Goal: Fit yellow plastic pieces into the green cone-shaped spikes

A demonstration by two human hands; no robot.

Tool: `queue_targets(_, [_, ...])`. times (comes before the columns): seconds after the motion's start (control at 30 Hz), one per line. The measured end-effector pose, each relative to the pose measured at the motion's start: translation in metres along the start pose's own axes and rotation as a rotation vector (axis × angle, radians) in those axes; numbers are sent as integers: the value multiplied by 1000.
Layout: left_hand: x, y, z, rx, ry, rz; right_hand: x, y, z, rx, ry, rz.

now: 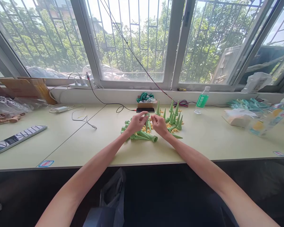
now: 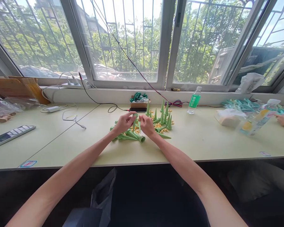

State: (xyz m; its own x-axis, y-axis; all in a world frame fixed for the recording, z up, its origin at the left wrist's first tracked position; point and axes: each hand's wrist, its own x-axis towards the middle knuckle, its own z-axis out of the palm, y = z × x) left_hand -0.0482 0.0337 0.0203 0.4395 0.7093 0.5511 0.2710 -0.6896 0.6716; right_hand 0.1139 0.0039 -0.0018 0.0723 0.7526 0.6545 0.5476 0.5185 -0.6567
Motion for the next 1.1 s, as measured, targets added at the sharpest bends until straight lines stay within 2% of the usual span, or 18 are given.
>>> queue_targets(0.17, [-1,3,0,10,-9,13,1,0,1,-16,13,-15])
queue_targets(0.5, [1,-2,1,-281,-29,-75,0,-3,2,62,15,38])
queue_targets(0.7, [-1,-2,-1,-147,-105,-49,2,1,2,10,6,30])
queue_targets(0.93, [-1,1,0,56,-67,63,4,5,4,136,-26,158])
queue_targets(1.1, [-1,1,3,100,-37,103,3,1,4,244,-19,205])
